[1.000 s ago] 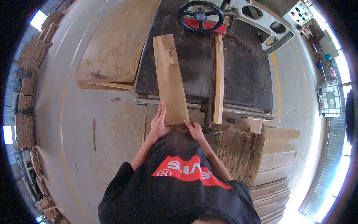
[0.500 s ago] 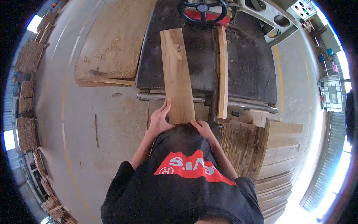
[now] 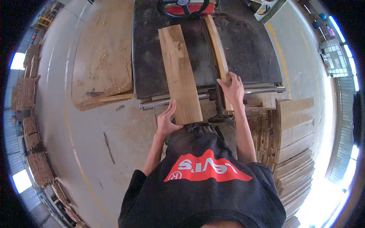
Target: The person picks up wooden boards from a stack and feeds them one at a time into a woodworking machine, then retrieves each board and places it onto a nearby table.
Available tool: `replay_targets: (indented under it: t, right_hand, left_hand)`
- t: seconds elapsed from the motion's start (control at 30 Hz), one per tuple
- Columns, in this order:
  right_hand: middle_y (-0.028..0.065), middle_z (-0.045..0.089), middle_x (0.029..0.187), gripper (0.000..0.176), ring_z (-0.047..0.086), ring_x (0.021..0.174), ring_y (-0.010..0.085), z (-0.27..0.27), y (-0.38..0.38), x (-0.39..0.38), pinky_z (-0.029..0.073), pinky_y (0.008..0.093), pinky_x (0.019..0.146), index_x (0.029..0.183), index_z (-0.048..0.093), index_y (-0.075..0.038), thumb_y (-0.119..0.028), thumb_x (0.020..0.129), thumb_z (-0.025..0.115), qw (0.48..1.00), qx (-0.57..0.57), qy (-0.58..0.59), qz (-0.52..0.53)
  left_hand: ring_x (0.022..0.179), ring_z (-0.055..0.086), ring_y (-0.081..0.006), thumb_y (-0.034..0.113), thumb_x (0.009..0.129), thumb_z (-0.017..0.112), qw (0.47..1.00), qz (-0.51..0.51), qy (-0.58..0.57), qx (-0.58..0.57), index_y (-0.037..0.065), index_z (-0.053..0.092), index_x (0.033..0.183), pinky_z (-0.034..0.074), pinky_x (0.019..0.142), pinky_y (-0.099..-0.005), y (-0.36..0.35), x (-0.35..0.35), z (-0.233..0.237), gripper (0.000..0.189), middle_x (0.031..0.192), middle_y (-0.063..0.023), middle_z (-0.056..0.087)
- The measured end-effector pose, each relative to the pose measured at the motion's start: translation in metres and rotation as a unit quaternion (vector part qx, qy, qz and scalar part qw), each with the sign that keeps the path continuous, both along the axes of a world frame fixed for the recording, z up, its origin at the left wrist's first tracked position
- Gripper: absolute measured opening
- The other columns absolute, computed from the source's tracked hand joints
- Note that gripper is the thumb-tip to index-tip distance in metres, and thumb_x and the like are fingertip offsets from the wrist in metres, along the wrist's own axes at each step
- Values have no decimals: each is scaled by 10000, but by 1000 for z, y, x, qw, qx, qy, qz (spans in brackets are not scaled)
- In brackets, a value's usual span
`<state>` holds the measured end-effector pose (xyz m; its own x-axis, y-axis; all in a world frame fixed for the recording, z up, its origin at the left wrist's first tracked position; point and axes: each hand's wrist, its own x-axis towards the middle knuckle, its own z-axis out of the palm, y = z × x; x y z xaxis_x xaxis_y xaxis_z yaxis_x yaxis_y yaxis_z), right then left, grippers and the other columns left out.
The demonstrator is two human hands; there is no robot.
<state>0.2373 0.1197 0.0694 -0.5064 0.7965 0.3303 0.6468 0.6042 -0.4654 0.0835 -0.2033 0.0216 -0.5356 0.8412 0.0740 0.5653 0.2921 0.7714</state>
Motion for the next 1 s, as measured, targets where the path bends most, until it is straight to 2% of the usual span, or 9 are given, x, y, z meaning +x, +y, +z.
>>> replay_targets:
  t: [0.07, 0.2, 0.27, 0.4, 0.5, 0.6, 0.8, 0.9, 1.0]
  right_hand:
    - [208, 683, 1121, 462, 706, 993, 391, -25, 11, 0, 568, 506, 832, 1272, 648, -35, -279, 919, 820, 998, -36, 38, 41]
    - [209, 694, 1089, 448, 699, 960, 410, -19, 11, 11, 565, 466, 852, 1269, 680, 23, -221, 911, 796, 987, -108, 97, 65]
    - [176, 713, 1130, 424, 710, 982, 304, -10, -11, 23, 557, 395, 863, 1304, 680, 60, -190, 971, 758, 978, -164, 106, 72]
    - [90, 716, 1241, 426, 654, 1106, 153, -7, -69, 29, 523, 307, 949, 1385, 650, 81, -174, 1048, 697, 883, -394, 247, 62]
    - [68, 708, 1233, 386, 630, 1161, 133, -17, -100, 7, 490, 296, 1022, 1388, 653, 74, -133, 1063, 666, 809, -474, 327, 121]
    - [127, 715, 1259, 420, 661, 1164, 177, -20, -117, -21, 512, 316, 1001, 1373, 658, 80, -164, 1034, 707, 829, -472, 274, 121]
    - [233, 701, 1257, 429, 704, 1152, 341, -38, -132, -46, 532, 409, 1007, 1347, 660, 94, -163, 1007, 712, 898, -346, 242, 123]
    - [262, 662, 1269, 489, 652, 1162, 425, -17, -127, -47, 526, 475, 1015, 1400, 622, 80, -162, 984, 714, 940, -280, 137, 136]
    - [283, 600, 1305, 605, 585, 1164, 469, 1, -138, -52, 510, 517, 1009, 1462, 571, 50, -200, 939, 744, 984, -133, 38, 114]
  left_hand:
    - [1361, 612, -356, 256, 526, 957, 1000, -11, 4, -5, 128, 436, 1640, 562, 1071, -425, -1, -3, 2, 1236, 1605, -223, 502]
    - [1337, 626, -370, 247, 513, 964, 999, -22, 27, -24, 134, 430, 1643, 574, 1052, -430, 4, -8, 7, 1255, 1599, -217, 511]
    - [1331, 630, -372, 261, 514, 967, 998, -20, 18, -52, 134, 431, 1642, 576, 1047, -431, 7, -10, 11, 1255, 1593, -222, 517]
    - [1320, 636, -377, 311, 523, 978, 999, -35, 14, -9, 142, 427, 1644, 575, 1042, -441, 12, -13, 6, 1261, 1584, -234, 522]
    - [1327, 638, -385, 362, 533, 997, 998, -40, 11, -45, 137, 438, 1637, 562, 1056, -476, 16, -11, 10, 1257, 1558, -240, 554]
    - [1358, 618, -392, 393, 623, 985, 992, -88, 86, -25, 117, 487, 1602, 526, 1099, -500, 19, -20, 24, 1133, 1510, -230, 608]
    - [1418, 519, -416, 381, 855, 883, 992, 52, 90, 71, 76, 543, 1558, 389, 1206, -510, 59, -55, 22, 839, 1524, -192, 591]
    - [1474, 440, -445, 366, 845, 891, 976, 94, 158, 113, 83, 573, 1532, 370, 1201, -561, 106, -74, 20, 808, 1541, -218, 555]
    - [1554, 315, -452, 470, 866, 849, 972, 100, 162, 140, 88, 560, 1535, 289, 1222, -590, 145, -97, -14, 822, 1633, -213, 446]
